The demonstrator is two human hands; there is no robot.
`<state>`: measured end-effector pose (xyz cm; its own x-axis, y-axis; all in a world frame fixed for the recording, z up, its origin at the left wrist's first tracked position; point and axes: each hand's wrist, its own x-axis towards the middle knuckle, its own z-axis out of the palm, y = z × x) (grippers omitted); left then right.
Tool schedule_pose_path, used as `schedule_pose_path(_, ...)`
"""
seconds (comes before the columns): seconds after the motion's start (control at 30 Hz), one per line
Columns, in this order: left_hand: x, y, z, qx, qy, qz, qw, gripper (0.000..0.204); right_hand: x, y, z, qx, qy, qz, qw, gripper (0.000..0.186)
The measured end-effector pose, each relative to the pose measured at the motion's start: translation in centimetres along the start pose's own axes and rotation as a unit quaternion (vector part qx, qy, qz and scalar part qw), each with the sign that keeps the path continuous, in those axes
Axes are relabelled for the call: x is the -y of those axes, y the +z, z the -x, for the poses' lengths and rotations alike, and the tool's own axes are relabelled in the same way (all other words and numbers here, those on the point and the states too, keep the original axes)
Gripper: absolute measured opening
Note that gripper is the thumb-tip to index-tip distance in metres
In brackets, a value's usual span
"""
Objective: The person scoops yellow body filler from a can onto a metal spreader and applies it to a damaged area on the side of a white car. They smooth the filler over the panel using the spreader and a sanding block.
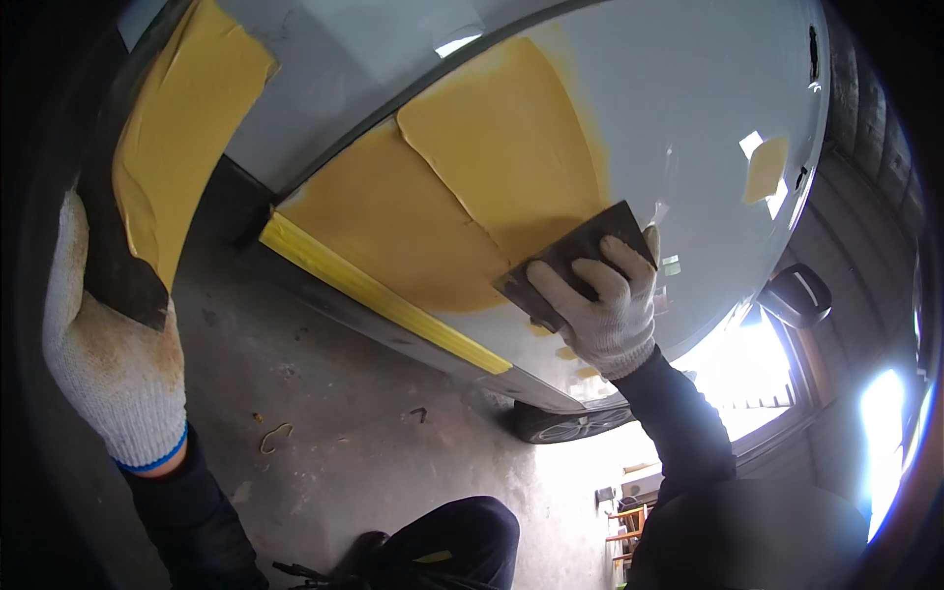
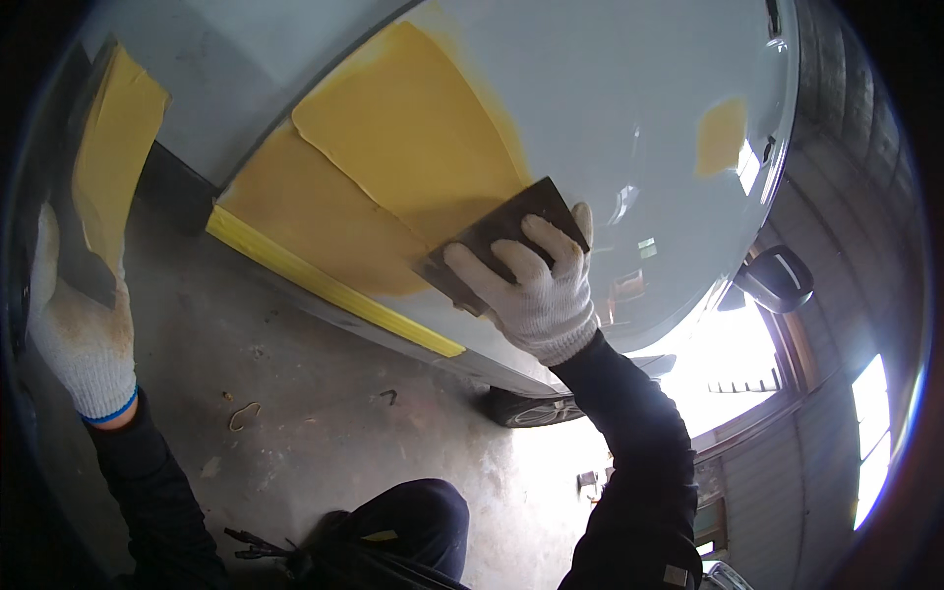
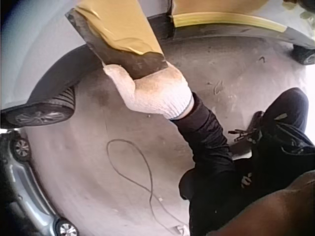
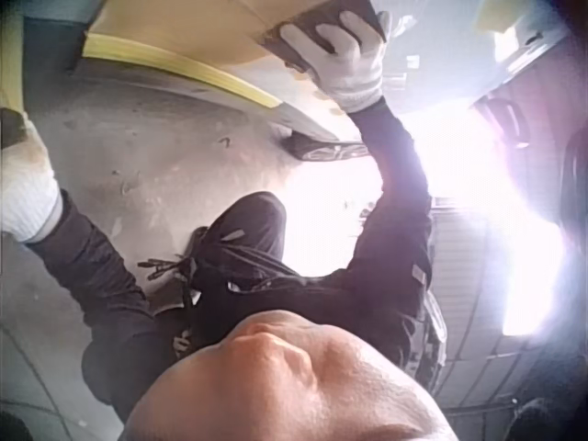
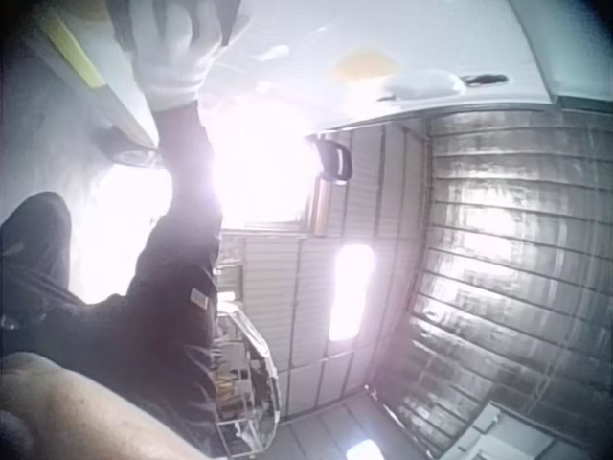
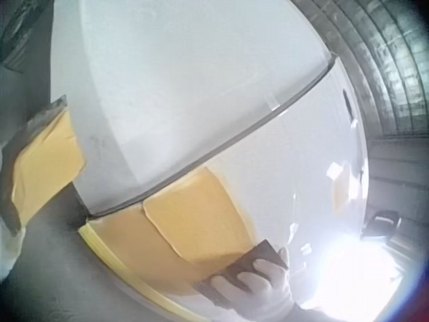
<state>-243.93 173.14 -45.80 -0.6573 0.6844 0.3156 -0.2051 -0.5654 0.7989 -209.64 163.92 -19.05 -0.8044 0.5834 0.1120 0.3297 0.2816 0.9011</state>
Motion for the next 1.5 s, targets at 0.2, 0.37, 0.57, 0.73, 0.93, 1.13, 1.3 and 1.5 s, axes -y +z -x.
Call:
schedule_pose_path(0.2, -0.7, 1.0, 0.7, 0.000, -0.136, 0.274, 0.952, 0.042, -0.2, -0.9, 2.9, 0.036, 0.009, 0.010, 0.999, 0.053)
schedule_pose_path(0.37, -1.9, 2.1, 1.1, 0.055, -0.175, 0.386, 0.904, 0.043, 0.5, -3.4, 2.5, 0.084, 0.029, 0.008, 0.996, 0.052)
schedule_pose_path(0.57, -4.4, 3.3, 2.2, 0.146, -0.231, 0.507, 0.818, 0.044, 0.1, -5.7, -1.7, -0.077, 0.047, -0.045, 0.995, 0.050)
schedule_pose_path(0.73, -6.2, 7.3, 7.8, 0.196, -0.378, 0.625, 0.654, 0.035, 1.7, -8.8, -4.4, -0.187, 0.299, -0.627, 0.695, 0.071)
schedule_pose_path(0.93, -7.7, 8.6, 10.7, 0.228, -0.425, 0.604, 0.634, 0.027, 7.6, -9.7, -5.9, -0.144, 0.361, -0.875, 0.289, 0.098)
schedule_pose_path(1.13, -7.9, 6.6, 6.3, 0.140, -0.326, 0.649, 0.673, 0.041, 4.0, -9.1, -6.3, -0.002, 0.210, -0.514, 0.831, 0.064)
schedule_pose_path(1.3, -2.2, 2.9, -0.3, 0.182, -0.139, 0.656, 0.719, 0.044, 0.1, -5.0, -8.9, -0.166, -0.016, -0.025, 0.986, 0.056)
schedule_pose_path(1.5, -1.8, 2.6, -0.6, 0.166, -0.128, 0.662, 0.720, 0.045, 0.2, -1.1, -12.4, -0.118, -0.059, 0.009, 0.991, 0.057)
